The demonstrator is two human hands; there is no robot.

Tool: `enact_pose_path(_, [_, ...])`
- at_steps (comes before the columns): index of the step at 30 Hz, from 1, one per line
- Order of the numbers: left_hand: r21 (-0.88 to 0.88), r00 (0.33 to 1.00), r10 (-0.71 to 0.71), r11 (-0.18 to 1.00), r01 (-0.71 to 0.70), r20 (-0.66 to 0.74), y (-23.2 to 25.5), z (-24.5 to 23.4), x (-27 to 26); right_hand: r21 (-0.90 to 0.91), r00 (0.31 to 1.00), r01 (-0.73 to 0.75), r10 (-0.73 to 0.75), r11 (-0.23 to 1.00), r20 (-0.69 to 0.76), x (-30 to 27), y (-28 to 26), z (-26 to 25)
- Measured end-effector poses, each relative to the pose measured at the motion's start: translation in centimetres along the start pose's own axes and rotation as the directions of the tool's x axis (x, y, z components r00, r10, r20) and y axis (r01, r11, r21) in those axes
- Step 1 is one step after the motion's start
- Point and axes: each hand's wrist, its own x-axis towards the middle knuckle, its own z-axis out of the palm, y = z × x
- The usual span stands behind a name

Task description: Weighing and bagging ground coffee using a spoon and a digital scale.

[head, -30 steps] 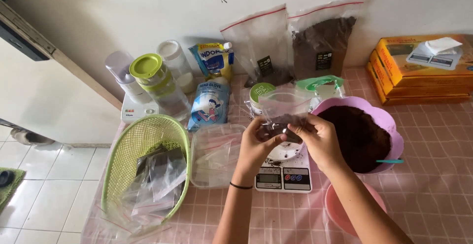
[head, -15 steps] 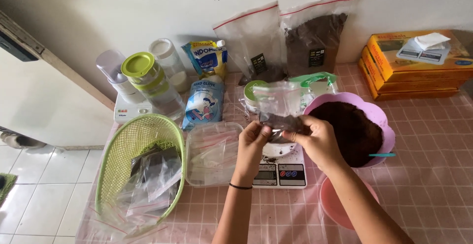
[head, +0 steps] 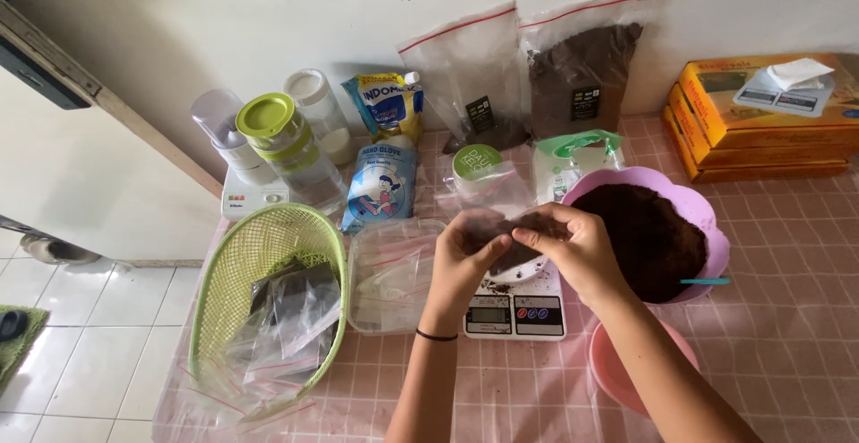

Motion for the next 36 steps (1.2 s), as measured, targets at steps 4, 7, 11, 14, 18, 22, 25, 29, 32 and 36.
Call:
enact_pose_path(4, [0.048,1.0,-0.002,0.999,0.003,-0.011,-0.4,-0.1,0.7,-0.017,1.0,0.005,-0.005,1.0,0.015,0.0,-0.6,0.0])
enact_pose_path(7, [0.011,0.998,-0.057,0.998,0.057,-0.026,0.4,0.2,0.3,0.022,1.0,-0.003,0.003,1.0,-0.006,0.0,0.2,0.0])
enact_pose_path(11, [0.048,0.997,-0.075,0.996,0.074,0.001,1.4,0.7,0.1,0.063,0.999,-0.041,0.043,0.997,-0.018,0.1,0.7,-0.1])
enact_pose_path(14, [0.07,0.999,-0.054,0.996,0.053,0.004,2.0,1.1,-0.1,0.072,0.999,-0.046,0.048,0.996,-0.014,-0.1,0.1,-0.1])
enact_pose_path(18, [0.112,0.999,0.027,0.993,-0.03,0.028,1.7,1.5,-0.5,0.076,0.999,-0.036,0.036,0.996,-0.001,-0.1,0.1,-0.4])
enact_pose_path(22, [0.083,0.998,0.043,0.995,-0.046,0.041,-0.5,0.9,-0.3,0.086,0.999,-0.029,0.031,0.996,-0.029,-0.5,1.3,-0.2])
enact_pose_path(25, [0.109,0.999,0.049,0.993,-0.05,0.009,0.2,1.5,-0.9,0.085,0.997,-0.012,0.019,0.996,-0.076,-0.6,1.7,-0.2])
enact_pose_path(29, [0.103,0.999,0.025,0.994,-0.027,0.025,0.4,1.7,-1.2,0.077,0.987,0.044,-0.032,0.996,-0.157,-0.6,2.1,-0.2])
enact_pose_path(32, [0.063,1.0,0.017,0.998,-0.016,-0.021,-0.5,1.6,-1.2,0.101,0.988,0.044,-0.029,0.994,-0.15,-0.9,2.1,0.0])
enact_pose_path(36, [0.001,0.999,0.025,1.0,-0.025,-0.048,-0.2,2.0,-1.3,0.109,0.992,0.052,-0.039,0.993,-0.117,-1.5,0.7,0.0])
